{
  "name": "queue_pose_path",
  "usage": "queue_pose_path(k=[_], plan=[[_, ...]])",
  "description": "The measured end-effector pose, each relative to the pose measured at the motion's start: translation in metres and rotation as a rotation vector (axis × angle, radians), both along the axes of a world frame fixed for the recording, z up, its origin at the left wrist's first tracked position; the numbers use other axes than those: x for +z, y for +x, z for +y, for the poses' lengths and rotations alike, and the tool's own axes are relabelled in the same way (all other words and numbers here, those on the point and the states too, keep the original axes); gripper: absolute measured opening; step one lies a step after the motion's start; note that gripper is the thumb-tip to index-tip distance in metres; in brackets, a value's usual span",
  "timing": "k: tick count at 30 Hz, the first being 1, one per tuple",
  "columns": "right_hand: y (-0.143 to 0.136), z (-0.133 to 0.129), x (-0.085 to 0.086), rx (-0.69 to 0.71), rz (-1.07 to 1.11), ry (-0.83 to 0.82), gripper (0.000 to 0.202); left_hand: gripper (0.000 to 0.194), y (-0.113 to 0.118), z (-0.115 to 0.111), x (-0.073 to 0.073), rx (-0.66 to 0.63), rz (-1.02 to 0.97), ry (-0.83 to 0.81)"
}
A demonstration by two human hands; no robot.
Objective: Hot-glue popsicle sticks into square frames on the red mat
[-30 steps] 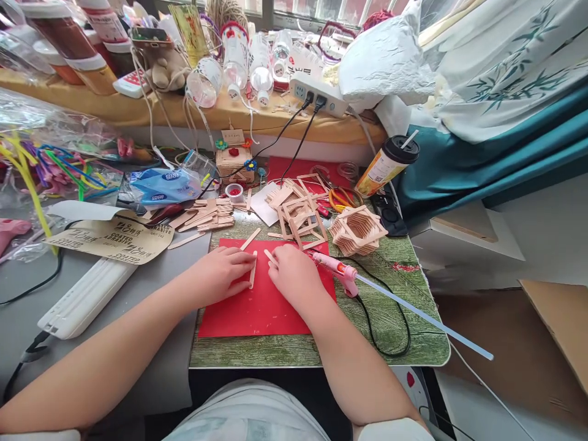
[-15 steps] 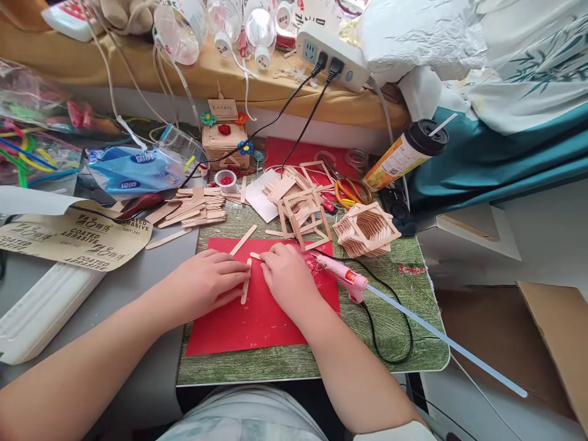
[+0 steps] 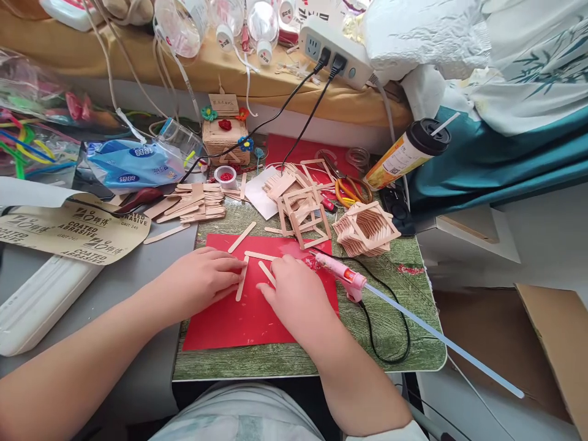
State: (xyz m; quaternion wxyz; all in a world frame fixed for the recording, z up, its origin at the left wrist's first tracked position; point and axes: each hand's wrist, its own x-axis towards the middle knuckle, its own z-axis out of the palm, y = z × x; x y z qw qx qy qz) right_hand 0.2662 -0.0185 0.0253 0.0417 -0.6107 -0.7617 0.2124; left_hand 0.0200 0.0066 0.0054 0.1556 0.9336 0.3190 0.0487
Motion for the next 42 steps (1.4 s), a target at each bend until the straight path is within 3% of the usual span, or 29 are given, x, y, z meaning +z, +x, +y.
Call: queue_pose_path(k=[4, 9, 15, 21, 26, 30, 33, 36, 40, 42], plan=[[0.003, 0.005, -0.008, 0.017, -0.009, -0.103, 0.019, 0.029, -0.002, 0.004, 0.0, 0.002, -0.011, -0.002], [0.002, 0.01, -0.012, 0.038, 0.057, -0.117, 0.022, 0.027, -0.003, 0.007, -0.001, 0.001, -0.046, 0.035], [0.008, 0.017, 0.0, 0.255, 0.211, -0.136, 0.02, 0.026, -0.009, 0.013, -0.004, 0.008, -0.05, 0.127], [0.021, 0.016, 0.011, 0.181, 0.09, -0.052, 0.021, 0.03, -0.006, 0.011, -0.007, -0.069, -0.064, 0.202], [0.014, 0.009, -0.005, 0.241, 0.108, -0.068, 0.01, 0.028, 0.008, 0.004, -0.009, -0.147, -0.066, 0.18], [0.007, 0.01, -0.022, 0.321, 0.12, -0.068, 0.012, 0.027, 0.011, 0.002, -0.011, -0.122, -0.069, 0.139], [0.008, 0.01, -0.025, 0.367, 0.067, -0.022, 0.014, 0.027, 0.01, 0.003, -0.01, -0.113, -0.069, 0.119], [0.01, 0.01, -0.018, 0.302, 0.102, 0.086, 0.018, 0.027, 0.009, 0.003, -0.01, -0.106, -0.067, 0.103], [0.011, 0.013, -0.007, 0.047, 0.281, 0.324, 0.024, 0.023, 0.003, 0.007, -0.009, -0.069, -0.111, 0.063], [0.01, 0.013, -0.005, 0.046, 0.296, 0.314, 0.03, 0.022, -0.003, 0.013, -0.008, -0.017, -0.152, 0.064]])
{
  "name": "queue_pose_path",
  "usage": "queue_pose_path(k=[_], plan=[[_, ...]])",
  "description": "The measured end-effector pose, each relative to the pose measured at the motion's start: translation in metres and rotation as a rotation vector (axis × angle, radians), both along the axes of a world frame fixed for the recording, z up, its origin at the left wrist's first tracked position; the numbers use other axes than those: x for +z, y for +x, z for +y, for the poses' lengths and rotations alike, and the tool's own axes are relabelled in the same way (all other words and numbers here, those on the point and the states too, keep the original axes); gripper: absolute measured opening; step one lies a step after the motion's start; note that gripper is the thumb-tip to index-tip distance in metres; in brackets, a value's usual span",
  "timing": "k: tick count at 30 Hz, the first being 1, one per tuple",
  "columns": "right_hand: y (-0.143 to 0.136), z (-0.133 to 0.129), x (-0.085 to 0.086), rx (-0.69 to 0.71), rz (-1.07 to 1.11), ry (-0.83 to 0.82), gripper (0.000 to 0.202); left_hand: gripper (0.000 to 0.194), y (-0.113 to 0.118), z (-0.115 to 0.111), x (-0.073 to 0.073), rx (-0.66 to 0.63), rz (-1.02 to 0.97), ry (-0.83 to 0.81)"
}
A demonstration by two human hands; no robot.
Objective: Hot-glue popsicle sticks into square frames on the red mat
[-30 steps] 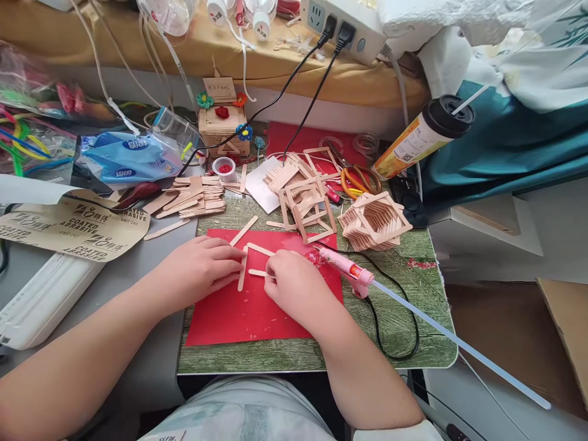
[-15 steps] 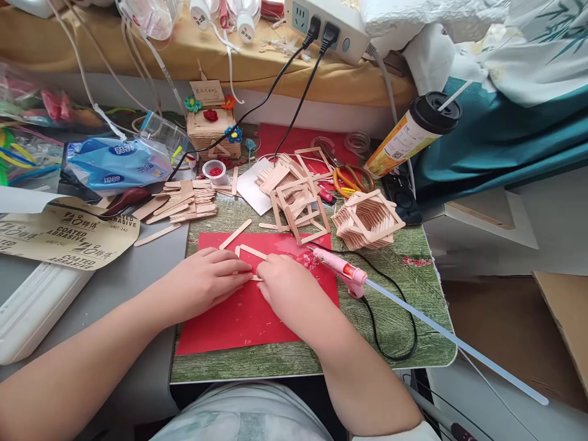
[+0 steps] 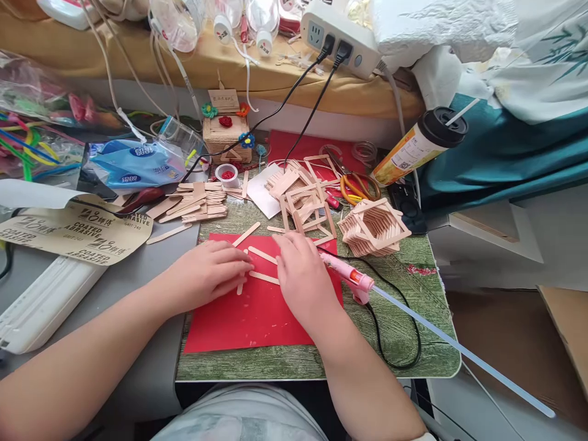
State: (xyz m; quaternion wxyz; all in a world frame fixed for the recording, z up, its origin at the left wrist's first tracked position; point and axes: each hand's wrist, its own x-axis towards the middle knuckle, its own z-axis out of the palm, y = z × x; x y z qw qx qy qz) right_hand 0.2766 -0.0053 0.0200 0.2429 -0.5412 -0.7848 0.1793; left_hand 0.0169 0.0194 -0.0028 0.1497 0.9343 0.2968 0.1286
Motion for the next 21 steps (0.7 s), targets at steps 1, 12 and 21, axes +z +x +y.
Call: queue_pose_path(k=[1, 12, 21], plan=[[-0.001, 0.0, 0.0, 0.041, -0.014, -0.041, 0.027, 0.021, -0.003, 0.003, 0.001, 0.032, -0.018, 0.008], [-0.013, -0.001, -0.009, 0.185, -0.203, -0.301, 0.018, 0.029, -0.001, -0.001, 0.007, 0.024, 0.074, -0.057], [-0.007, -0.006, 0.0, 0.491, -0.265, -0.285, 0.021, 0.042, -0.001, -0.005, 0.003, 0.059, 0.11, -0.042]])
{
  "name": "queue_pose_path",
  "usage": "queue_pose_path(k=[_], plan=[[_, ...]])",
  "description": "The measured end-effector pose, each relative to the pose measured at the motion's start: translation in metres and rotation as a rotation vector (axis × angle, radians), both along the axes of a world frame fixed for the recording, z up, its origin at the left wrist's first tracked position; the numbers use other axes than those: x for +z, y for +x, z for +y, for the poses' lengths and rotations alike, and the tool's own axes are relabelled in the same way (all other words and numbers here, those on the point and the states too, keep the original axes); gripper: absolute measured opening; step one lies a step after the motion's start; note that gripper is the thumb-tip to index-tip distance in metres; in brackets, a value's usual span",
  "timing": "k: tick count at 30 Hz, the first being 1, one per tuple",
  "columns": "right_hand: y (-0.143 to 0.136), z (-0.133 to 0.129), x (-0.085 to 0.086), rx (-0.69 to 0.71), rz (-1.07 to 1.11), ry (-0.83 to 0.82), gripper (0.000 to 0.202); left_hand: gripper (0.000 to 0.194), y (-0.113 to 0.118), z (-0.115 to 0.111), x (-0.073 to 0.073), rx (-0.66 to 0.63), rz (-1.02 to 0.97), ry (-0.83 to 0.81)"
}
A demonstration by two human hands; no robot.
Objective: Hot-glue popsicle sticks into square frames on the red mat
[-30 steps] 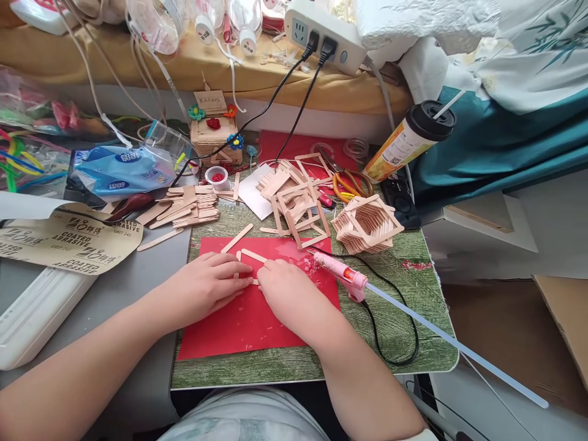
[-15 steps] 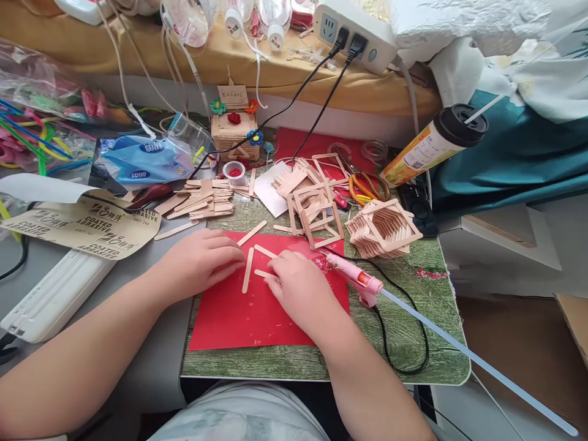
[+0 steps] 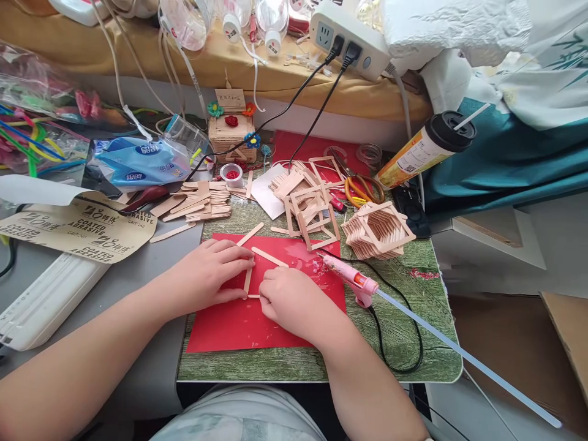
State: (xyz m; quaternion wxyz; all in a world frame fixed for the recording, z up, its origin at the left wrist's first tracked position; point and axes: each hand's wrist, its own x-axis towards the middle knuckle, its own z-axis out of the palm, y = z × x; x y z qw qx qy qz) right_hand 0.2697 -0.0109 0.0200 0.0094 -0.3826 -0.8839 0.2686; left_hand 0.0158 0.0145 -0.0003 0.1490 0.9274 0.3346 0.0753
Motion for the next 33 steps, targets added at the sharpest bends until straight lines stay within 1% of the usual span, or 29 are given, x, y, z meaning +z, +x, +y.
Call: queue_pose_path(k=[3, 5, 6, 8, 9, 12, 14, 16, 17, 18, 20, 21, 22, 24, 28, 33], plan=[[0.0, 0.001, 0.001, -0.071, 0.028, 0.031, 0.019, 0.038, -0.006, 0.006, 0.004, 0.001, -0.025, 0.047], [0.001, 0.001, 0.002, -0.125, 0.092, 0.073, 0.018, 0.039, -0.011, 0.011, 0.007, 0.061, -0.053, 0.106], [0.0, 0.001, 0.001, -0.125, 0.124, 0.091, 0.017, 0.039, -0.014, 0.013, 0.008, 0.101, -0.066, 0.131], [-0.001, 0.001, 0.0, -0.065, 0.148, 0.106, 0.016, 0.038, -0.017, 0.016, 0.008, 0.144, -0.084, 0.145], [-0.002, 0.0, -0.002, -0.022, 0.133, 0.106, 0.016, 0.035, -0.017, 0.017, 0.008, 0.132, -0.088, 0.131], [-0.005, -0.002, -0.006, 0.085, 0.053, 0.095, 0.02, 0.028, -0.012, 0.014, 0.006, 0.013, -0.082, 0.065], [-0.005, -0.003, -0.006, 0.142, 0.058, 0.072, 0.021, 0.027, -0.006, 0.01, 0.005, -0.041, -0.078, 0.042], [-0.003, -0.002, -0.004, 0.149, 0.099, 0.044, 0.02, 0.026, 0.0, 0.005, 0.006, -0.056, -0.073, 0.035], [0.0, -0.001, -0.003, 0.108, 0.121, 0.043, 0.019, 0.026, 0.001, 0.003, 0.007, -0.056, -0.069, 0.031], [0.002, 0.001, -0.002, 0.037, 0.141, 0.056, 0.017, 0.025, 0.002, 0.002, 0.008, -0.06, -0.063, 0.029], [0.006, 0.005, -0.005, -0.153, 0.176, 0.112, 0.013, 0.024, 0.002, 0.001, 0.01, -0.069, -0.051, 0.043], [0.007, 0.008, -0.008, -0.232, 0.194, 0.143, 0.016, 0.024, 0.001, 0.002, 0.011, -0.075, -0.044, 0.057], [0.007, 0.01, -0.012, -0.282, 0.208, 0.166, 0.023, 0.024, 0.001, 0.002, 0.011, -0.083, -0.037, 0.071], [0.004, 0.015, -0.022, -0.32, 0.231, 0.18, 0.031, 0.026, 0.0, 0.004, 0.012, -0.102, -0.022, 0.087], [-0.005, 0.022, -0.037, -0.36, 0.274, 0.156, 0.027, 0.028, 0.001, 0.005, 0.013, -0.121, 0.004, 0.083], [-0.007, 0.025, -0.041, -0.374, 0.301, 0.162, 0.021, 0.029, 0.001, 0.004, 0.011, -0.13, 0.011, 0.104]])
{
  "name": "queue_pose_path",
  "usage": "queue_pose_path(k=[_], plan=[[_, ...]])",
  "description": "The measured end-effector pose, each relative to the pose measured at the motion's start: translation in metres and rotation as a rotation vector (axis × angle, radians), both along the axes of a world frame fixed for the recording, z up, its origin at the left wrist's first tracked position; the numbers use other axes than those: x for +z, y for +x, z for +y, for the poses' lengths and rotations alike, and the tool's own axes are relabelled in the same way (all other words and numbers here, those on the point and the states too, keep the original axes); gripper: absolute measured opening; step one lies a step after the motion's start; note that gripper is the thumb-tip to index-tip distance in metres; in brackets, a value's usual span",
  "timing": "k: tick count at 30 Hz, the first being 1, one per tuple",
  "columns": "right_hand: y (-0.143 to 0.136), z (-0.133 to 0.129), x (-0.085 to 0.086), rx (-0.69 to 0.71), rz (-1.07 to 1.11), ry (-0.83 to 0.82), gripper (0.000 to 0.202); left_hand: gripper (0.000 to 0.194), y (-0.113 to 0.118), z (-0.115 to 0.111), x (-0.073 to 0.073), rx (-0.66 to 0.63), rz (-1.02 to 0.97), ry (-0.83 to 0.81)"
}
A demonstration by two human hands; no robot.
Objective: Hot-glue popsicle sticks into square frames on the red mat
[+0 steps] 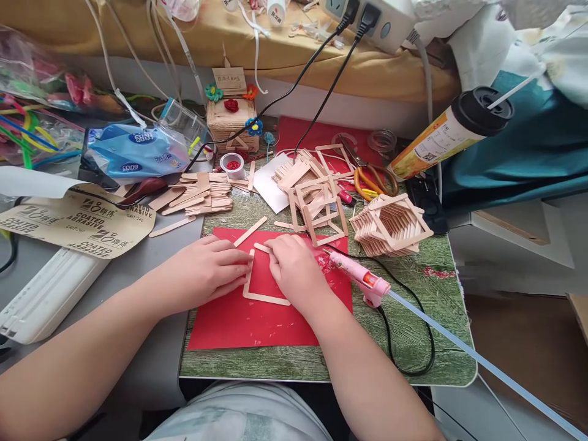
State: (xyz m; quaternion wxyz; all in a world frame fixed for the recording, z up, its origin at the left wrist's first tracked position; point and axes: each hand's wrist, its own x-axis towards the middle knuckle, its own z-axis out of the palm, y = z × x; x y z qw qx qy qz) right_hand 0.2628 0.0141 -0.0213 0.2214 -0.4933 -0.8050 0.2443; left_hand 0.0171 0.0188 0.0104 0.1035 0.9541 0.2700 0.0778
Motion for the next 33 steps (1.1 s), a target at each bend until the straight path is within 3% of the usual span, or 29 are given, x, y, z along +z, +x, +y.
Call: queue_pose_path(k=[5, 11, 17, 21, 24, 26, 28, 30, 33], plan=[[0.002, 0.003, 0.0, 0.021, 0.083, 0.044, 0.019, 0.023, -0.004, 0.002, -0.001, 0.027, -0.014, 0.023], [0.0, 0.004, -0.001, 0.125, 0.09, 0.028, 0.026, 0.03, -0.013, 0.007, -0.005, 0.307, -0.094, 0.081], [-0.002, 0.003, 0.001, 0.102, 0.108, -0.011, 0.022, 0.025, 0.002, 0.011, -0.019, 0.526, -0.082, -0.044], [-0.003, 0.002, 0.0, 0.069, 0.118, -0.029, 0.02, 0.027, 0.007, 0.019, -0.025, 0.547, -0.122, -0.076], [-0.002, 0.001, 0.003, 0.039, 0.169, -0.005, 0.019, 0.028, 0.002, 0.021, -0.021, 0.558, -0.226, -0.079], [-0.003, -0.001, 0.006, -0.02, 0.244, 0.059, 0.018, 0.025, 0.001, 0.019, -0.016, 0.628, -0.371, -0.183], [-0.006, -0.004, 0.01, -0.135, 0.357, 0.066, 0.017, 0.022, 0.003, 0.012, -0.011, 0.717, -0.556, -0.437], [-0.011, -0.006, 0.012, -0.247, 0.542, -0.065, 0.025, 0.026, 0.009, 0.003, -0.006, 0.762, -0.704, -0.691], [-0.016, -0.008, 0.016, -0.288, 0.838, -0.343, 0.033, 0.027, 0.016, -0.01, -0.001, 0.746, -0.727, -0.781]])
